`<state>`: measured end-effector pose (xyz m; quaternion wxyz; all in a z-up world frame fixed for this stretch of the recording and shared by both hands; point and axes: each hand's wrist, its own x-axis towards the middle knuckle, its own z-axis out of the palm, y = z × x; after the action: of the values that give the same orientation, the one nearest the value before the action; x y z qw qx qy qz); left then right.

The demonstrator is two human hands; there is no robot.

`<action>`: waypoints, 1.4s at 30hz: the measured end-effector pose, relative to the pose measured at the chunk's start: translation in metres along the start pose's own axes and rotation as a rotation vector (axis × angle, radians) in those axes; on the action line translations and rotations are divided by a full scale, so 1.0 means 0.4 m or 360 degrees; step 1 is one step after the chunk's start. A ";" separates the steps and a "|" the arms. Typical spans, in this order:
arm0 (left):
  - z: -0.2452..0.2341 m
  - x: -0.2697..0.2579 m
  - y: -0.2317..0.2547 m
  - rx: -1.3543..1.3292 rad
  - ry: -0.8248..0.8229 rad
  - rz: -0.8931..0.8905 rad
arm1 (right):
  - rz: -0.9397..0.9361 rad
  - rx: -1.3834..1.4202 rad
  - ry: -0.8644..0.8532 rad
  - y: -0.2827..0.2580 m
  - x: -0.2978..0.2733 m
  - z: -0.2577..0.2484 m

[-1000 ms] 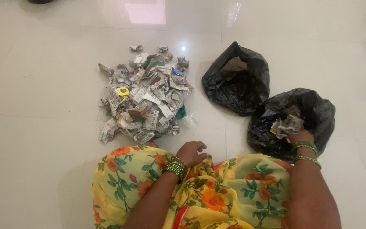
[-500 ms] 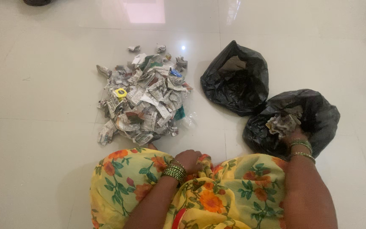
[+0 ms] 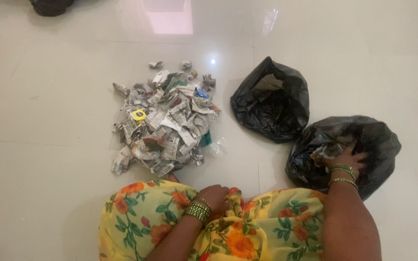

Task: The person sits on a tiled floor and empties a black plastic bag of mixed waste. They then pick up individual pieces of paper and plastic, separate them by hand, and place them into two different black bags.

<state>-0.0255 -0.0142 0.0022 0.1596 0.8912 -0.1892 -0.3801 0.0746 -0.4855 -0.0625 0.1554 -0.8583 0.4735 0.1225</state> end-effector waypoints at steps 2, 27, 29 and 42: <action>-0.006 -0.004 0.008 -0.0013 -0.0060 -0.0042 | 0.0039 -0.0001 -0.0095 0.008 0.024 0.014; 0.028 0.022 0.017 0.0020 -0.0110 0.0072 | -0.0216 -0.0669 -0.0277 -0.077 0.071 0.027; 0.026 0.027 0.021 0.0017 -0.0218 0.0016 | -0.0200 -0.0454 -0.0241 -0.086 0.015 -0.011; 0.040 0.028 0.011 0.0057 -0.0125 0.0112 | -0.2043 -0.0610 -0.0558 -0.371 -0.583 0.136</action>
<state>-0.0311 -0.0253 -0.0133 0.1492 0.8712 -0.2333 -0.4055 0.0759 -0.2092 -0.0068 0.1171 -0.9485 -0.1901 0.2246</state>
